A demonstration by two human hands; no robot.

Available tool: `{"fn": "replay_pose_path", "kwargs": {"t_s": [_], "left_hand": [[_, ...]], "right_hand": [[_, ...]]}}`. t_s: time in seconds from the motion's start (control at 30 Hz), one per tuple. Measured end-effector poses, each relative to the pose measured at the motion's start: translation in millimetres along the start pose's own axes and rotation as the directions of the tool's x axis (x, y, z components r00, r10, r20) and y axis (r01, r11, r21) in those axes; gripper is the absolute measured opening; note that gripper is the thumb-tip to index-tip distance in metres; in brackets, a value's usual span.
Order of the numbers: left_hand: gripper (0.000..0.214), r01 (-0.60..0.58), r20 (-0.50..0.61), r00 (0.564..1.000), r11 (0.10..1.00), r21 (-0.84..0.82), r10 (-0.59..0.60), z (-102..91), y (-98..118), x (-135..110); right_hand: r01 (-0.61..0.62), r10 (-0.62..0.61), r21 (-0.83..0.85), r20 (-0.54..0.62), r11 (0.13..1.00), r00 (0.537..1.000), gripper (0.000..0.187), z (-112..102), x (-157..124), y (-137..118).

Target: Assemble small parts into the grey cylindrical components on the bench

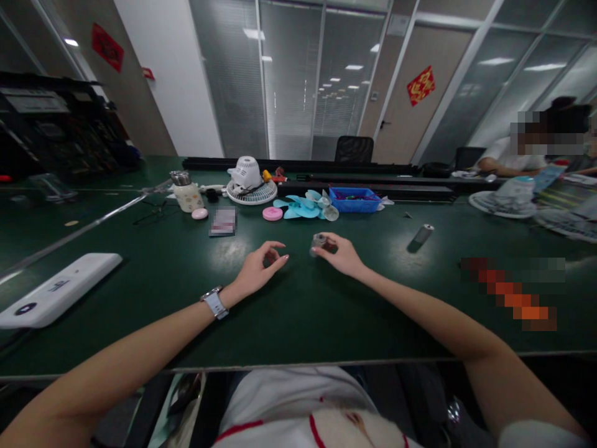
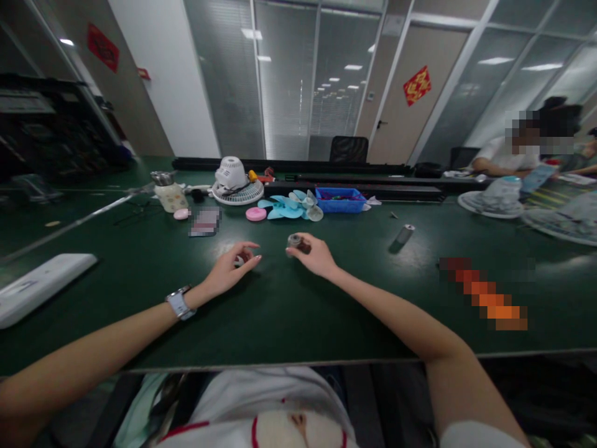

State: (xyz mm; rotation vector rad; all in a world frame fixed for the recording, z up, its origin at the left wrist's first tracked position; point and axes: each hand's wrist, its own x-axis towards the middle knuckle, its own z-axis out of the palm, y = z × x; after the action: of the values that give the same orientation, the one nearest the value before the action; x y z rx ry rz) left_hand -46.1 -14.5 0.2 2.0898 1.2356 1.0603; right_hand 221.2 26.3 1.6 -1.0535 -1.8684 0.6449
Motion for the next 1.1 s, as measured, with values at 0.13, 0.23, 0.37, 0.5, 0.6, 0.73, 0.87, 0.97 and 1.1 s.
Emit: {"fn": "replay_pose_path", "kwargs": {"t_s": [0.13,0.23,0.37,0.5,0.6,0.73,0.87,0.97,1.1], "left_hand": [[0.038,-0.156,0.045,0.987,0.988,0.018,0.155,-0.2,11,-5],[0.033,-0.205,0.072,0.976,0.979,-0.001,0.205,1.8,13,-8],[0.030,-0.180,0.074,0.981,0.983,-0.016,0.181,4.6,15,-9],[0.028,-0.118,0.052,0.991,0.992,-0.052,0.121,5.7,19,-5],[0.027,-0.127,-0.024,0.992,0.991,-0.049,0.126,2.2,20,-1],[0.028,-0.126,-0.062,0.990,0.992,0.002,0.126,-8.9,12,3],[0.030,-0.079,0.052,0.996,0.991,0.108,0.074,-15.1,-4,5],[0.028,-0.109,0.182,0.980,0.984,0.139,0.083,-12.5,-13,5],[0.027,-0.127,0.241,0.966,0.983,0.129,0.093,-7.1,-19,4]], "right_hand": [[0.046,-0.061,0.072,0.215,0.996,0.975,0.041,32,-32,-47],[0.026,-0.042,0.063,0.258,0.998,0.965,0.042,39,-42,-52],[0.046,-0.052,0.029,0.239,0.999,0.970,0.047,44,-45,-44],[0.074,-0.077,0.022,0.241,0.997,0.968,0.045,45,-46,-42],[0.083,-0.083,0.014,0.250,0.996,0.965,0.044,44,-46,-43],[0.074,-0.072,0.000,0.250,0.997,0.966,0.044,43,-45,-44],[0.046,-0.050,0.022,0.238,0.999,0.970,0.042,45,-49,-46],[0.033,-0.035,0.016,0.164,0.999,0.986,0.040,42,-48,-44],[0.004,-0.013,-0.102,-0.090,0.995,0.996,0.041,10,-23,-17]]}}
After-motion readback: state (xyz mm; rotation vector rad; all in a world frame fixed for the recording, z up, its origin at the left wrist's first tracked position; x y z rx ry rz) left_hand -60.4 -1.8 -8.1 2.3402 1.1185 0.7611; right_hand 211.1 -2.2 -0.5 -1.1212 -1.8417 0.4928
